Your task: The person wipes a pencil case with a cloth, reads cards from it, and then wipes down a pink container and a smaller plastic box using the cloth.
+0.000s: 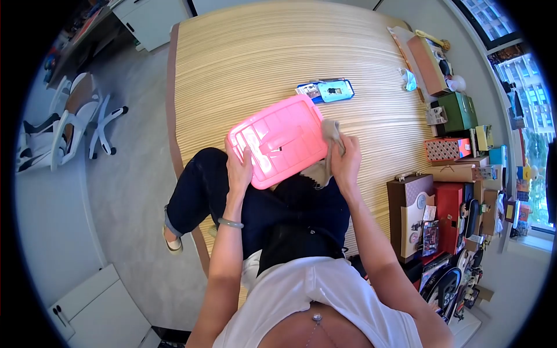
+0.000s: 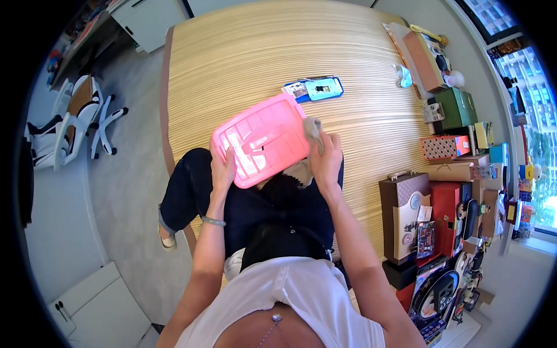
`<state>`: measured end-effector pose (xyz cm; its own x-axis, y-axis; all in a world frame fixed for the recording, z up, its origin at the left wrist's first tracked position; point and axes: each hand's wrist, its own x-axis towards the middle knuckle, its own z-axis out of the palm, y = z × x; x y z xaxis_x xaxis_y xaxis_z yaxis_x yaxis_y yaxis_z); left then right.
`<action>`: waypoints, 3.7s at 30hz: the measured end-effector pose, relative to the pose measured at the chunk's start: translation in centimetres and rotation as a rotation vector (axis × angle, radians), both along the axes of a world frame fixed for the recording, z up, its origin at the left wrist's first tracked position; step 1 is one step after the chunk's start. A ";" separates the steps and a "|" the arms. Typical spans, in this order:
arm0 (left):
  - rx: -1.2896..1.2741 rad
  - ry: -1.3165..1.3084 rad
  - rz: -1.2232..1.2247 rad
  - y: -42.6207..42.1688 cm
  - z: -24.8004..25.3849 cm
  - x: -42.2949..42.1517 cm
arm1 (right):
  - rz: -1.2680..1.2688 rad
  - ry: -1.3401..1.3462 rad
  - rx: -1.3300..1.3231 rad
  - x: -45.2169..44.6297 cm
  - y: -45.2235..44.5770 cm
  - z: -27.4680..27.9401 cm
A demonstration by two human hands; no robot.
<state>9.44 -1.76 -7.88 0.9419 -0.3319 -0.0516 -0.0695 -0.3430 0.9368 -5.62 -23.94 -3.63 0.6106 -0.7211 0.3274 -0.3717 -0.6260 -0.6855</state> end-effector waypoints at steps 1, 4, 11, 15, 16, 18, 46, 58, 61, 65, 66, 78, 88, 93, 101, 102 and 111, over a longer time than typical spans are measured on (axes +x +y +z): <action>-0.005 -0.009 -0.016 0.0 0.0 0.0 | 0.003 -0.008 -0.013 1.1 0.0 0.1; 0.010 0.005 -0.036 0.2 0.3 0.2 | 0.008 0.044 0.063 5.2 -0.2 -1.5; 0.053 0.019 -0.045 0.4 -0.9 1.0 | 0.245 -0.097 0.052 14.7 2.5 -2.8; 0.105 0.083 -0.044 0.2 0.0 1.1 | 0.472 -0.043 0.159 15.8 7.3 -3.5; 0.109 0.084 -0.032 0.4 -0.6 1.1 | 0.556 -0.041 0.210 15.9 8.7 -3.7; 0.181 0.013 -0.052 0.7 -1.1 1.1 | 0.721 -0.093 0.222 15.8 11.4 -3.7; -1.137 0.971 -0.160 5.0 -3.3 1.6 | 0.923 0.166 0.194 13.3 11.4 0.0; -1.115 0.939 -0.159 4.6 -3.6 1.6 | 0.884 0.215 0.205 10.4 10.0 2.4; -1.137 0.937 -0.208 4.7 -4.0 1.8 | 0.868 0.135 -0.027 11.9 10.4 0.8; -1.180 0.967 -0.146 4.7 -3.4 1.6 | 0.966 0.260 -0.149 8.7 11.0 0.7; -1.186 0.947 -0.147 4.5 -3.4 1.7 | 0.997 0.318 -0.139 7.7 10.9 0.7; -1.125 0.917 -0.163 4.5 -2.9 1.5 | 0.900 0.267 -0.149 10.6 11.3 -0.5; -1.062 0.853 -0.165 4.0 -2.7 1.2 | 0.924 0.209 -0.111 7.6 11.6 -0.1; -1.079 0.885 -0.163 4.3 -4.3 1.5 | 0.799 0.239 -0.110 11.5 11.8 -1.0; -1.048 0.815 -0.184 3.6 -3.0 1.4 | 0.876 0.258 -0.104 2.1 10.0 0.0; -1.044 0.821 -0.185 3.4 -2.6 1.2 | 0.842 0.284 -0.084 1.6 8.5 -0.1; -0.811 0.681 -0.116 2.7 -2.4 1.0 | 0.751 0.189 -0.152 2.4 10.6 -0.4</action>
<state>10.43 0.93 -10.27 0.7580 -0.5896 -0.2790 0.5633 0.3760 0.7358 -3.21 -13.39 -3.99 0.9716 -0.0492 0.2316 0.0862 -0.8377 -0.5393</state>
